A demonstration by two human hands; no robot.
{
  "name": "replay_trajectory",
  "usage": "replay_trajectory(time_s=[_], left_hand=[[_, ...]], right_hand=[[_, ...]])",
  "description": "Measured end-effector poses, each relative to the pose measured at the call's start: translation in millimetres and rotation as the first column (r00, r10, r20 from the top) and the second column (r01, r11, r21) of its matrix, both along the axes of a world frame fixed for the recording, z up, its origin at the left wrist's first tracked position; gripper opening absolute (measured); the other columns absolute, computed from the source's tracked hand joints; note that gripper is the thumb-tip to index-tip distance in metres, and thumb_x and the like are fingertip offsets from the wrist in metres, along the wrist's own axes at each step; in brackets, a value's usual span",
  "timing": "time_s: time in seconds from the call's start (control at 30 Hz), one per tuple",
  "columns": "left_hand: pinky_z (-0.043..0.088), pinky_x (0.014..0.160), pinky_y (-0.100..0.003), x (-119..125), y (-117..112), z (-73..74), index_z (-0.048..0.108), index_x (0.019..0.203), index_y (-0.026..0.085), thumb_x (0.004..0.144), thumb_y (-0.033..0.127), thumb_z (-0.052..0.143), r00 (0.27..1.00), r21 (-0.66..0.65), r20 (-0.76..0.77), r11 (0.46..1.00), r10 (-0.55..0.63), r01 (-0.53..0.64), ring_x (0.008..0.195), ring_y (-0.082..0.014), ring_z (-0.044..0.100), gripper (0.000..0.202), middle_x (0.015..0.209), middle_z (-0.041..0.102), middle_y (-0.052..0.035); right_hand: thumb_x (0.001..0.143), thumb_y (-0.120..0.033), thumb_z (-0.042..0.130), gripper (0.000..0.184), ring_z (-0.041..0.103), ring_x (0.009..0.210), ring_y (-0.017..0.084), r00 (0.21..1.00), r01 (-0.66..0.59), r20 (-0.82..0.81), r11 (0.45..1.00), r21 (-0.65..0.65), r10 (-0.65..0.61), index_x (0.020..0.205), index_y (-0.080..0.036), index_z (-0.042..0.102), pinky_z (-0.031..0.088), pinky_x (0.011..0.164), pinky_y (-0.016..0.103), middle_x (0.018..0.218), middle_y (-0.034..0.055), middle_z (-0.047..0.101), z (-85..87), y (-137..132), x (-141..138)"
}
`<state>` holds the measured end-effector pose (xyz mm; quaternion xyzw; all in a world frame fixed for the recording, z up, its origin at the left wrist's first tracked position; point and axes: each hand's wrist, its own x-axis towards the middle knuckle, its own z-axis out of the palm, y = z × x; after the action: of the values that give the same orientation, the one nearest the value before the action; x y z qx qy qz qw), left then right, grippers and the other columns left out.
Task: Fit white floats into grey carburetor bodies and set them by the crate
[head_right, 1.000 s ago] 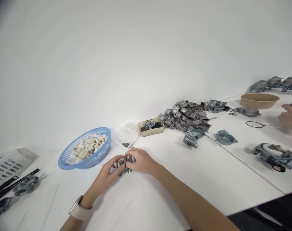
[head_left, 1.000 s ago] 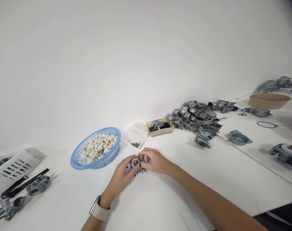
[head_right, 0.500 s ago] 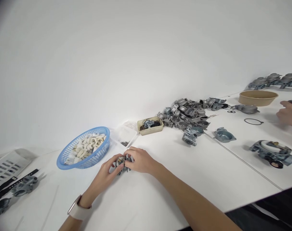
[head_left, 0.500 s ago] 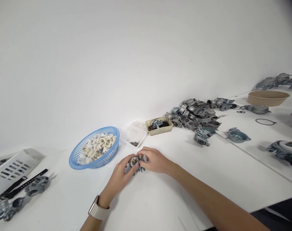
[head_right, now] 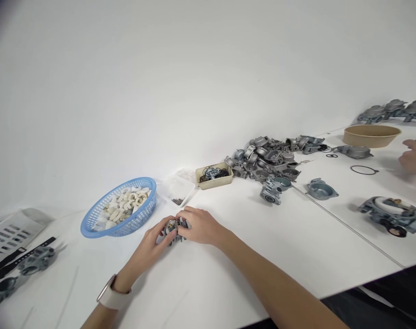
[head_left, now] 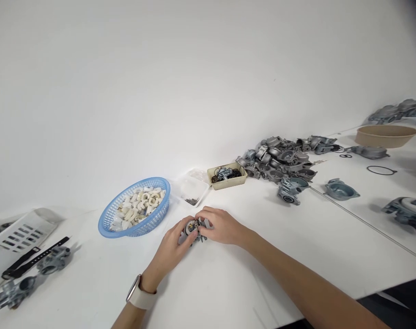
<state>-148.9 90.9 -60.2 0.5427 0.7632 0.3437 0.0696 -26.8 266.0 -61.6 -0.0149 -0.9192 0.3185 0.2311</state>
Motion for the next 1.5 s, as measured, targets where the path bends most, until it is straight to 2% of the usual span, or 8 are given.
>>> replay_trajectory(time_s=[0.93,1.2,1.5], left_hand=[[0.048,0.081,-0.03,3.5,0.1,7.6,0.053,0.133,0.03,0.1,0.048,0.046,0.998,-0.05,0.067,0.998,-0.023,0.026,0.092,-0.0184,0.064,0.039,0.12,0.068,-0.0014],[0.049,0.088,-0.034,5.0,-2.6,7.3,0.049,0.138,0.03,0.1,0.05,0.043,1.0,-0.082,0.03,0.997,-0.005,0.007,0.106,-0.0232,0.063,0.043,0.128,0.065,-0.0048],[0.05,0.09,-0.036,8.1,-2.8,8.6,0.051,0.137,0.029,0.1,0.051,0.042,1.0,-0.079,0.022,0.997,0.011,-0.01,0.106,-0.0244,0.063,0.043,0.124,0.066,-0.006]], right_hand=[[0.087,-0.023,0.059,0.021,0.058,0.08,0.014,1.0,0.008,-0.004,0.999,0.037,-0.008,0.106,-0.025,0.067,0.042,0.073,0.026,0.1,-0.0013,0.067,0.0,0.1,-0.2],[0.088,-0.023,0.058,0.022,0.06,0.083,0.014,1.0,0.0,0.023,0.999,0.035,-0.001,0.108,-0.026,0.067,0.043,0.076,0.027,0.1,-0.0006,0.067,3.1,-0.8,2.1],[0.089,-0.023,0.057,0.025,0.059,0.081,0.015,0.999,-0.004,0.04,1.0,0.025,0.003,0.111,-0.026,0.068,0.043,0.076,0.028,0.101,0.001,0.067,5.3,-1.5,3.6]])
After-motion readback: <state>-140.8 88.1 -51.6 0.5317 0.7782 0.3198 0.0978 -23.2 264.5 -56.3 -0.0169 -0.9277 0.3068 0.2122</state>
